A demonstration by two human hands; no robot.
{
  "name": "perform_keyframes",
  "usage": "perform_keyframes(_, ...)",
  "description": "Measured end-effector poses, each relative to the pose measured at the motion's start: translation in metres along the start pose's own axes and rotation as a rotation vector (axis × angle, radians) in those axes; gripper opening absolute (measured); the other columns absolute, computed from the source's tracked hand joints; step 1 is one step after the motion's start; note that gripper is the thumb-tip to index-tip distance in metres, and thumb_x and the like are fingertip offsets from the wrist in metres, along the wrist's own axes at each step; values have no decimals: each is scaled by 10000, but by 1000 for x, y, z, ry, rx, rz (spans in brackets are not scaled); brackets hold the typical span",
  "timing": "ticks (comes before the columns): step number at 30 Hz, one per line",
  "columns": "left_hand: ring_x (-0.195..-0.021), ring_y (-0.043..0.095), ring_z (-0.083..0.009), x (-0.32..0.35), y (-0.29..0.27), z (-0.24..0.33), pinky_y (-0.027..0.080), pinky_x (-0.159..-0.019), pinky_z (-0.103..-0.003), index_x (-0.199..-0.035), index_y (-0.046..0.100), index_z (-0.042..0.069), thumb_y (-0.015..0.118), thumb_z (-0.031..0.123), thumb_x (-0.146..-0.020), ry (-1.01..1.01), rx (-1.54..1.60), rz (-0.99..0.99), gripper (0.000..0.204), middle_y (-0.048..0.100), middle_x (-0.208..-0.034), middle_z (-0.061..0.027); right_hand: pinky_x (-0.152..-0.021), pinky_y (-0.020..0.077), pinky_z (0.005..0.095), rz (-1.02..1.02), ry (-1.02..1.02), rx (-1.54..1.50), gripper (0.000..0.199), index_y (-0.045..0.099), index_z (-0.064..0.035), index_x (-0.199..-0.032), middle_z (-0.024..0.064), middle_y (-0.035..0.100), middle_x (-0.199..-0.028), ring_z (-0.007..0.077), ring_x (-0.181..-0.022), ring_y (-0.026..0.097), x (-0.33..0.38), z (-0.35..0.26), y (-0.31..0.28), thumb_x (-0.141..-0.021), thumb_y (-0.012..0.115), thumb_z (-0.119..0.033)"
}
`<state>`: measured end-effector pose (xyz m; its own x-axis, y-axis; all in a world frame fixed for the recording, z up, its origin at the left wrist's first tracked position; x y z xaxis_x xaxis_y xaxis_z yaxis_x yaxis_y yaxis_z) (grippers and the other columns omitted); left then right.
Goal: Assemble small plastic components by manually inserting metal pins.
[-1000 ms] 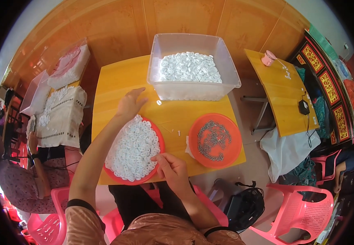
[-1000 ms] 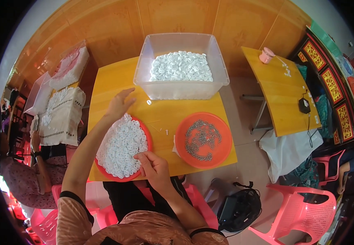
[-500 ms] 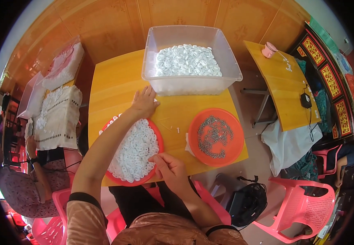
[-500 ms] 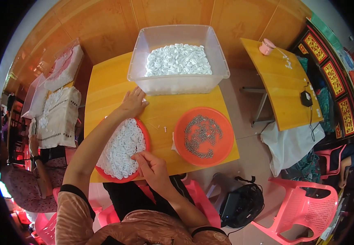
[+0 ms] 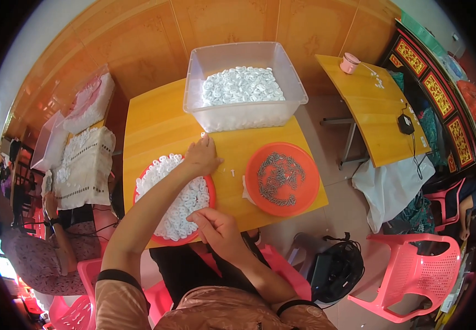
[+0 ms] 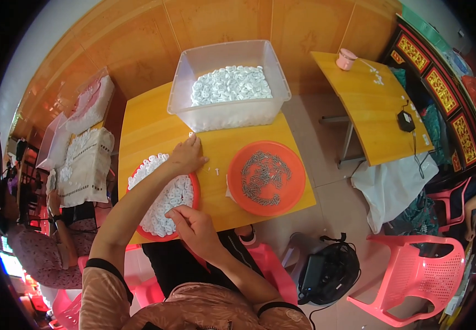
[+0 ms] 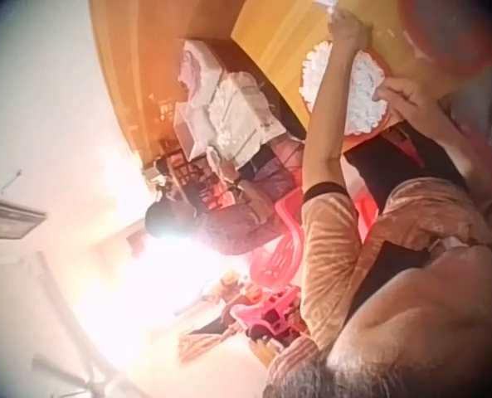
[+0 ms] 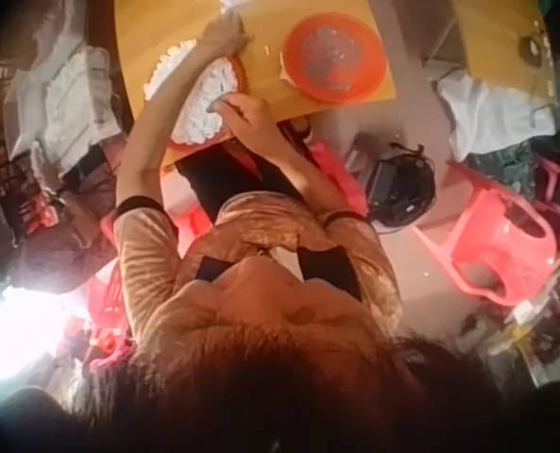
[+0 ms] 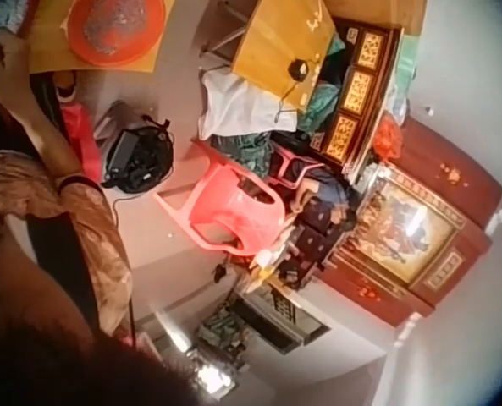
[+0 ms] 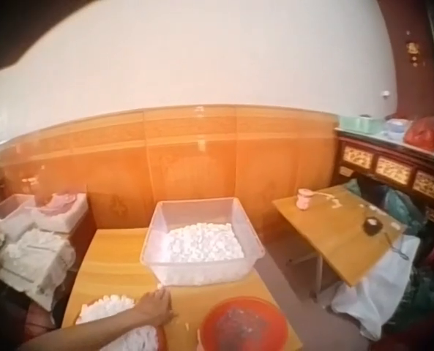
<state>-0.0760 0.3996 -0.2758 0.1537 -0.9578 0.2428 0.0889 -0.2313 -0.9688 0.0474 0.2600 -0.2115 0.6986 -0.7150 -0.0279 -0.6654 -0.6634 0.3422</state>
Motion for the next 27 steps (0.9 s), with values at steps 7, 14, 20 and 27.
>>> perform_keyframes(7,-911,637,-308,1,-43,-59,499,-810,-405,-1066,665,138,594,307,-834,-139,262,263,296,677,-972,-113,-462,303,194,19,-41,18,212,615,31,-948,-43,444,-590,17,-520,384,3,-11,-5,-960,488,-138)
perform_keyframes(14,-869,649,-266,-21,-25,-76,507,-778,-391,-959,683,117,706,259,-737,-258,304,253,265,682,-900,-100,-519,383,243,15,17,56,201,606,47,-926,33,510,-624,57,-567,438,4,-9,-4,-935,510,-130)
perform_keyframes(20,-763,663,-247,-31,-20,-69,520,-701,-370,-802,692,74,747,185,-655,-244,310,285,193,684,-786,-100,-525,401,271,40,-27,147,175,601,25,-905,107,522,-628,124,-545,489,2,-20,-10,-924,524,-130)
perform_keyframes(27,-773,660,-203,-16,-23,-78,515,-724,-328,-823,702,73,699,146,-684,-270,479,209,156,682,-839,-117,-580,455,319,370,-200,782,137,628,-3,-906,143,630,-745,245,-639,611,-1,-81,-85,-855,608,-129)
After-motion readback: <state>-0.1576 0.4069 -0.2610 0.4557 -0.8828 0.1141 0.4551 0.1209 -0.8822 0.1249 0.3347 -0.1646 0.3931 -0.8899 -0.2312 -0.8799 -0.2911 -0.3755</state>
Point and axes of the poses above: each hand's wrist, its own x-axis away from the middle knuckle, its own y-axis out of the palm, z = x × y, the point moved 10 cm from there along -x, towards the middle knuckle
